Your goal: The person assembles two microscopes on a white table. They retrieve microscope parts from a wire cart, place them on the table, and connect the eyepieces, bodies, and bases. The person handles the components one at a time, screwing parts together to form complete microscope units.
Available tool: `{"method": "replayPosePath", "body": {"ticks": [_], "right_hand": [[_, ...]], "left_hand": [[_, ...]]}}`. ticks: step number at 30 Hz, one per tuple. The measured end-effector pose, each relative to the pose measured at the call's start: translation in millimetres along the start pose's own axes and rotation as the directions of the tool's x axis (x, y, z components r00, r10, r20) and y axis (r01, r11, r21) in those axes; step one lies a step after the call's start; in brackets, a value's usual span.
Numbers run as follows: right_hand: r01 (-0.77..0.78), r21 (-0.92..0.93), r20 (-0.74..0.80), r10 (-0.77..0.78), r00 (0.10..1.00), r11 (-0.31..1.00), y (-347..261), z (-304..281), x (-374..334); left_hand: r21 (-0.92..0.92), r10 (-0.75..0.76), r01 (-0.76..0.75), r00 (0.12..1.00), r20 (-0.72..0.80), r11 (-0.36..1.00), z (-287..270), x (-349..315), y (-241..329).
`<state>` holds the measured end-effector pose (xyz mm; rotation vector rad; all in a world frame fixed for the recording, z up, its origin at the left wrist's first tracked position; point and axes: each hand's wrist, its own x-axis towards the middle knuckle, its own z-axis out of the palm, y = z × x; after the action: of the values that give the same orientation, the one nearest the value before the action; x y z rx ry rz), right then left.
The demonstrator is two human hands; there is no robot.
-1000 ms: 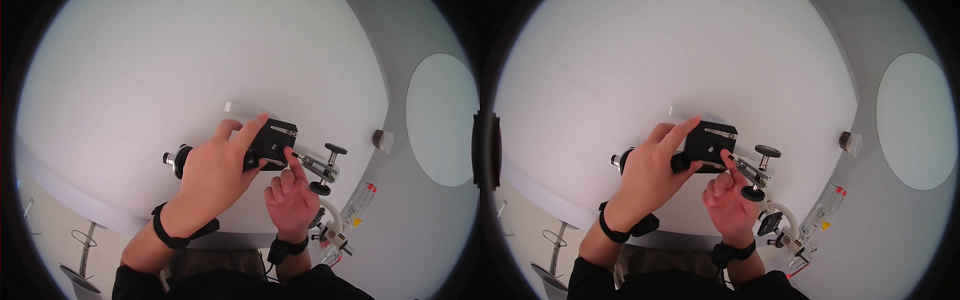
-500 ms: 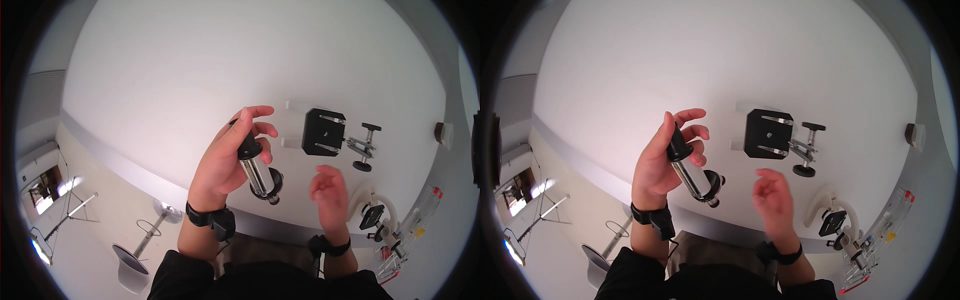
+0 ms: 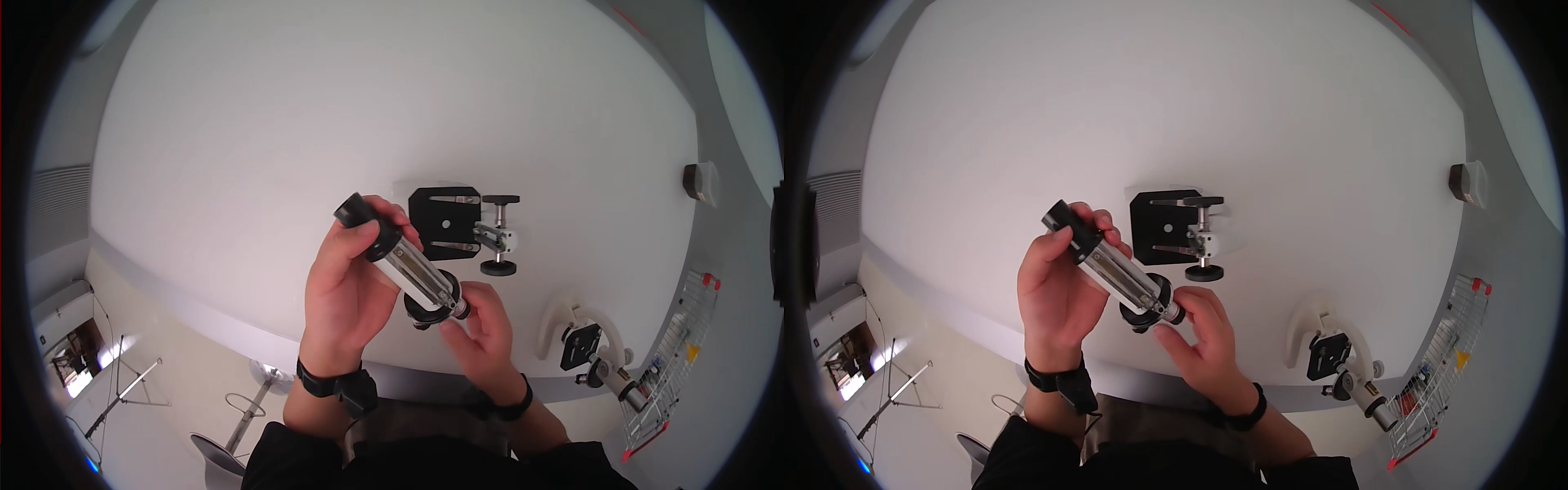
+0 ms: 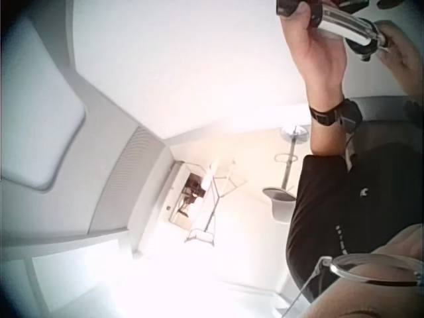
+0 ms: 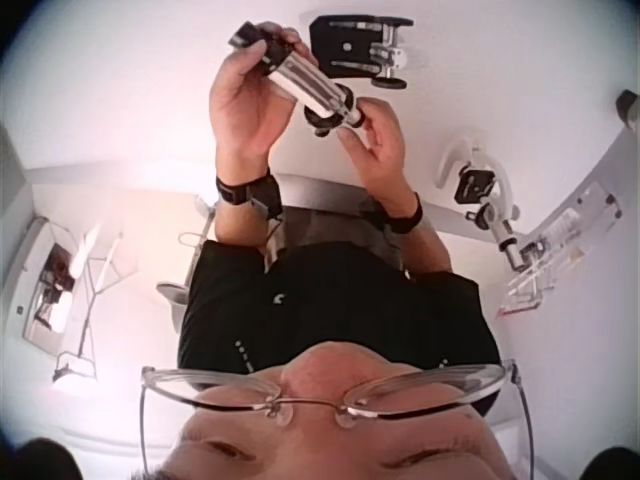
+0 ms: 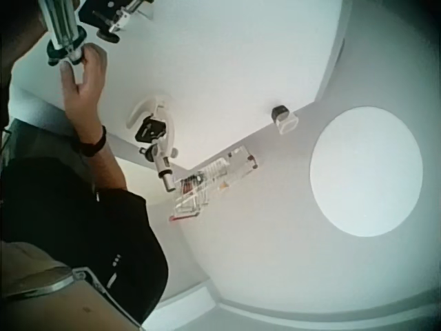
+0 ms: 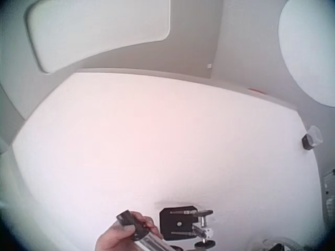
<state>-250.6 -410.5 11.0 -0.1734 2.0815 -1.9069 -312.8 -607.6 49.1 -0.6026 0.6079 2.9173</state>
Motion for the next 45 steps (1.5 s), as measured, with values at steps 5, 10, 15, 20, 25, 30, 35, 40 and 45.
{"method": "replayPosePath", "body": {"ticks": [5,10,15,20,25,30,35,40,45], "right_hand": [[-0.080,0.206,-0.087,0.100,0.991,0.975,4.5,6.3,4.6],[-0.068,0.227,-0.096,0.092,0.991,0.972,11.9,8.6,12.2],[-0.141,0.302,-0.058,0.166,0.984,0.943,15.2,6.4,19.3],[-0.223,0.322,0.045,0.220,0.974,0.920,6.1,7.4,27.6],[-0.119,0.085,-0.016,0.120,0.993,0.989,7.9,3.5,28.7],[-0.134,0.183,-0.279,0.182,0.943,0.974,19.0,-4.3,14.1],[-0.077,0.016,-0.329,0.078,0.941,0.997,24.4,-24.8,10.7],[-0.030,0.067,-0.338,0.051,0.940,0.997,23.8,-40.3,9.4],[-0.075,0.046,-0.488,0.088,0.869,0.996,16.0,-11.2,39.0]], "left_hand": [[-0.011,0.073,-0.073,0.997,0.021,0.997,1.5,5.3,-6.6],[0.278,0.102,-0.131,0.988,0.115,0.952,-0.4,6.2,-6.6],[0.605,0.087,-0.185,0.978,0.188,0.775,-10.4,3.2,0.3],[0.601,0.075,-0.147,0.987,0.142,0.785,-18.1,1.5,6.9],[0.552,0.068,-0.152,0.983,0.170,0.820,-15.3,2.4,2.8],[0.496,0.061,-0.106,0.992,0.107,0.862,-13.2,4.6,5.8],[0.469,0.054,-0.104,0.991,0.119,0.877,-23.1,9.5,10.4],[0.397,0.063,-0.105,0.991,0.118,0.912,-31.1,13.1,10.7],[0.353,0.075,-0.086,0.996,0.044,0.932,-42.5,11.2,13.2]]}}
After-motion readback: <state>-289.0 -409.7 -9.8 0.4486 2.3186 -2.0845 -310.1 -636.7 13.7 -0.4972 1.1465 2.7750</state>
